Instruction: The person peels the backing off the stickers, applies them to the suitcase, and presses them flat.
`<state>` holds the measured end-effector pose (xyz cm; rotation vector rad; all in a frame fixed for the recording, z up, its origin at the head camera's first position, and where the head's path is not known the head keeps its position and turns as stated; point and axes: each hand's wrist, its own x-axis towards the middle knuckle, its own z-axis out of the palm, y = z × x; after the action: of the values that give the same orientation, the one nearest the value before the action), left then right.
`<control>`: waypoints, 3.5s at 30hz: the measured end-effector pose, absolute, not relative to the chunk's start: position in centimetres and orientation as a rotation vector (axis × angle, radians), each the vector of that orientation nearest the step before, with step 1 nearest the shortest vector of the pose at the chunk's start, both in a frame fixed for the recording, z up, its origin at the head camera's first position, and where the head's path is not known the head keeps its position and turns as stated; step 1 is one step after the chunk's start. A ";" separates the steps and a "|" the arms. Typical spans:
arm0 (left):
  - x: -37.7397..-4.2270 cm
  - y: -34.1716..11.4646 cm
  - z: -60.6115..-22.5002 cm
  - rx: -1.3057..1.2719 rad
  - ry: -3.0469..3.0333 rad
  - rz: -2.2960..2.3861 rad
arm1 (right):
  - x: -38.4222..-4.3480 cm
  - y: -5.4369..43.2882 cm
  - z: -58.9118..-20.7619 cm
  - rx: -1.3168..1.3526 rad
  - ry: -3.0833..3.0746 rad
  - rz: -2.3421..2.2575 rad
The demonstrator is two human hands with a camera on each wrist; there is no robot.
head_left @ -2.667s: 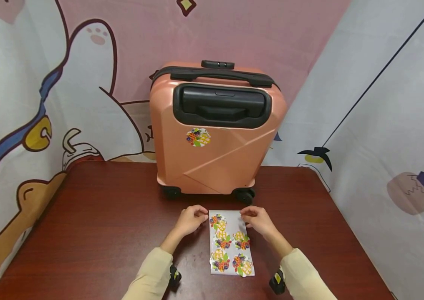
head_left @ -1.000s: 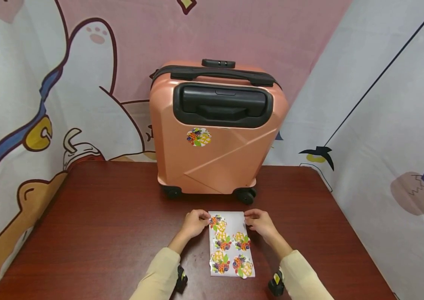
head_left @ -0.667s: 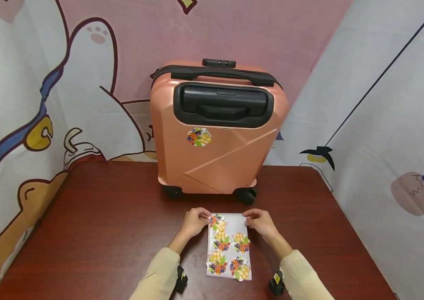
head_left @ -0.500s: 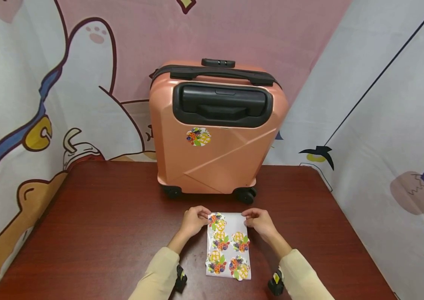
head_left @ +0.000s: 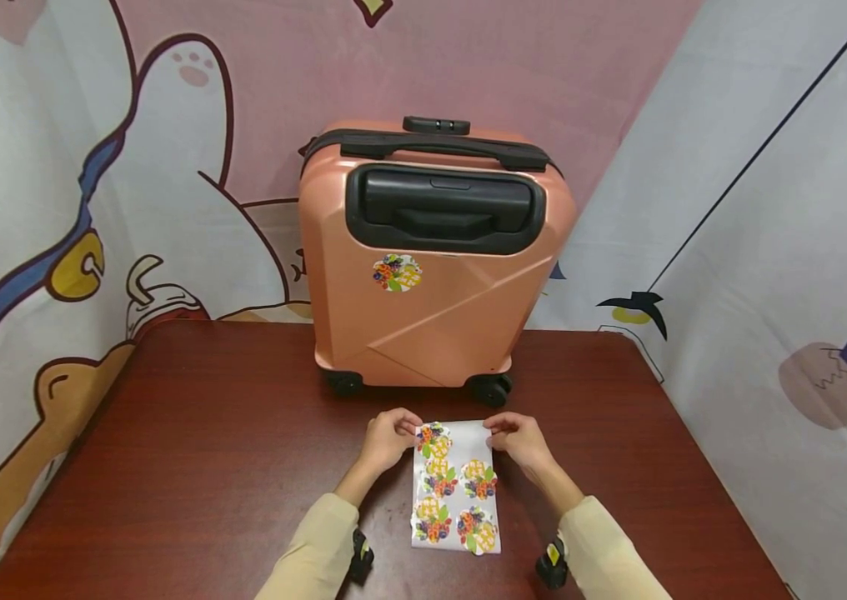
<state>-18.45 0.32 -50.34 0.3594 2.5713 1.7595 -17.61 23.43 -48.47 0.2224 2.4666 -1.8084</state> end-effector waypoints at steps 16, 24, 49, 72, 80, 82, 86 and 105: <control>-18.4 0.5 -49.9 0.370 2.539 1.791 | -18.1 22.2 -46.3 -0.041 2.492 -1.745; -18.2 0.6 -49.6 0.387 2.546 1.775 | -18.2 20.1 -46.3 -0.195 2.563 -1.593; -18.0 1.1 -49.6 0.407 2.517 1.815 | -18.3 18.6 -46.8 -0.338 2.702 -1.452; -18.2 1.4 -50.1 0.420 2.610 1.731 | -17.9 19.4 -46.6 -0.347 2.668 -1.480; -18.2 1.3 -49.9 0.379 2.605 1.721 | -17.8 19.6 -46.4 -0.342 2.648 -1.481; -18.3 1.3 -49.9 0.371 2.606 1.719 | -17.5 19.5 -45.5 -0.351 2.632 -1.494; -18.4 1.1 -50.0 0.389 2.605 1.708 | -16.6 19.1 -43.6 -0.337 2.604 -1.500; -18.8 -0.2 -49.6 0.429 2.580 1.674 | -18.1 20.6 -45.6 -0.358 2.580 -1.579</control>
<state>-18.79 -0.17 -49.60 0.4293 2.5801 1.6736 -18.10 20.64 -45.61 -0.3580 2.5799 -1.5787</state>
